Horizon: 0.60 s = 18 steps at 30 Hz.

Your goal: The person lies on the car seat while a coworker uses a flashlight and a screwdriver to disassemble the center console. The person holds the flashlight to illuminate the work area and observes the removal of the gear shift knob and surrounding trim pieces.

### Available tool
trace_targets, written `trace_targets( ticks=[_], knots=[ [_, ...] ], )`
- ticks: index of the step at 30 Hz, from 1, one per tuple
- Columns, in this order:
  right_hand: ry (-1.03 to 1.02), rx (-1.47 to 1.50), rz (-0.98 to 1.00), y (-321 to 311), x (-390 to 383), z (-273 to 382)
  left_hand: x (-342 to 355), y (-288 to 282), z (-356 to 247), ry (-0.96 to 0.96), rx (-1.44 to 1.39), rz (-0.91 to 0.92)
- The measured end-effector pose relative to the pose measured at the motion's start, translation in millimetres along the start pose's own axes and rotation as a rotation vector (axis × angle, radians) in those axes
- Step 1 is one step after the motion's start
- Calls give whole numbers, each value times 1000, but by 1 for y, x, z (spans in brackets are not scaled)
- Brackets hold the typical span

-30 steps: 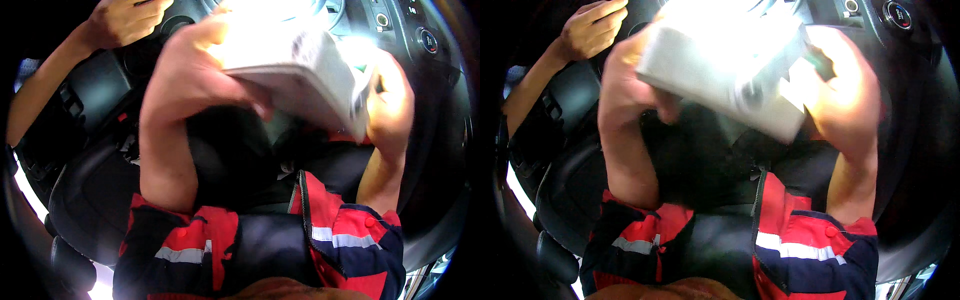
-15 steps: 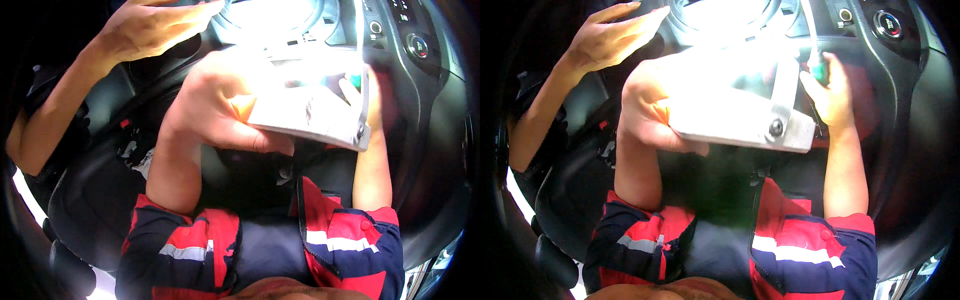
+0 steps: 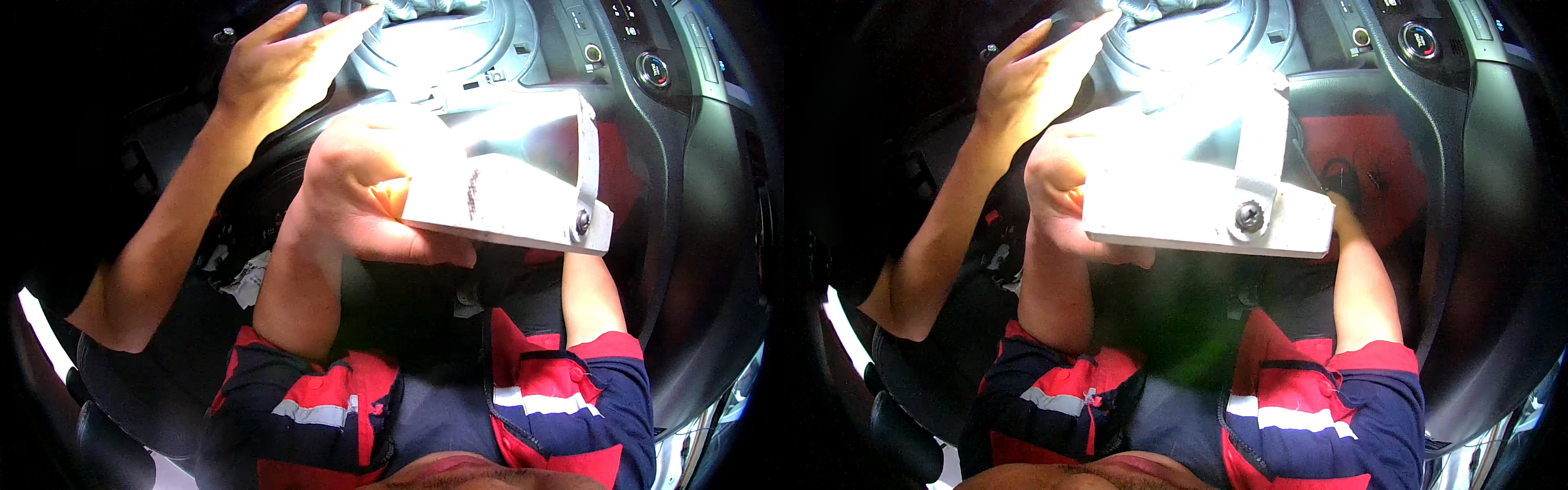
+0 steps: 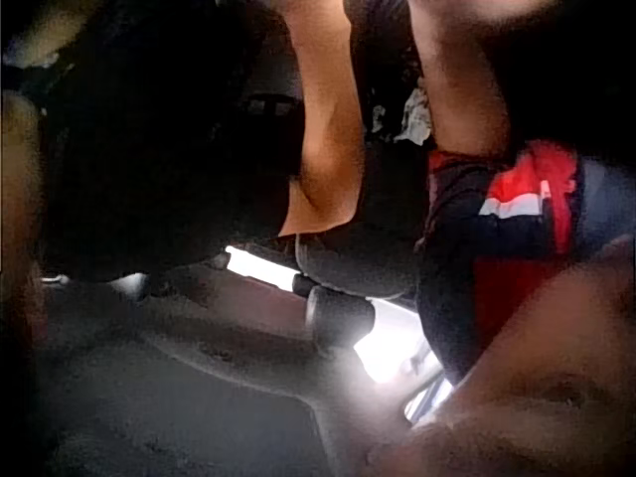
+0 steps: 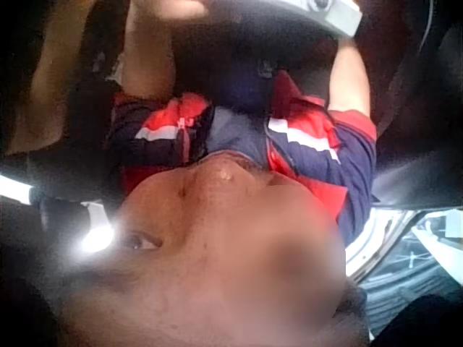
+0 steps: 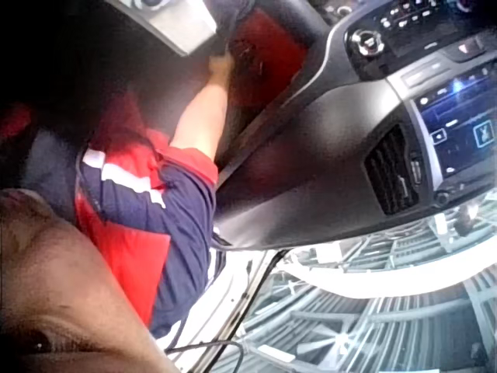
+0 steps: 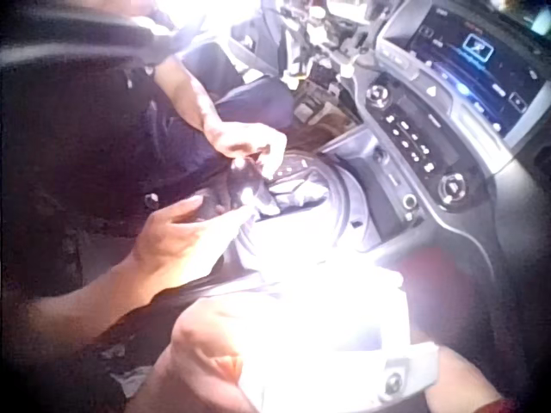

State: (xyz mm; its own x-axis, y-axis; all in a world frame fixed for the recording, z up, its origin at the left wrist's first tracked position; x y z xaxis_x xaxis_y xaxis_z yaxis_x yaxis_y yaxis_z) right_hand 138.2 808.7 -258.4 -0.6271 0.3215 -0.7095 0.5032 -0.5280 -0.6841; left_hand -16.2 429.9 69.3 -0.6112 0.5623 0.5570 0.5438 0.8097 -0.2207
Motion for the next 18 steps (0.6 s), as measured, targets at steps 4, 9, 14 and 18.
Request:
trace_targets(
  ticks=[4,9,14,18],
  knots=[
    [129,-189,157,-6,9,-8,-1,-2,-2,-30,59,-73],
    [210,-221,262,8,-3,-19,7,0,-11,-153,96,-113],
    [111,-383,213,34,23,-26,-1,0,7,-648,268,-264],
    [101,-403,185,29,23,-17,25,-6,10,-539,471,-227]
  ],
)
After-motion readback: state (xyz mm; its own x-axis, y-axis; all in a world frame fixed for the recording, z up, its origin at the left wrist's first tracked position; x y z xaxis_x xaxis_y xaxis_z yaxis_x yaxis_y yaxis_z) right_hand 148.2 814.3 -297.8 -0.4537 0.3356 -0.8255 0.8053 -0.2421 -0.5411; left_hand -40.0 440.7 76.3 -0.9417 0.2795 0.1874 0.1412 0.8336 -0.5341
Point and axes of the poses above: each hand's wrist, its own x-axis towards the middle knuckle, its own y-axis out of the palm, z = x × y, the point moved 6 cm from there along x, towards the middle knuckle, and after that the axes turned 5 degrees about x, right-handed, at the moved point
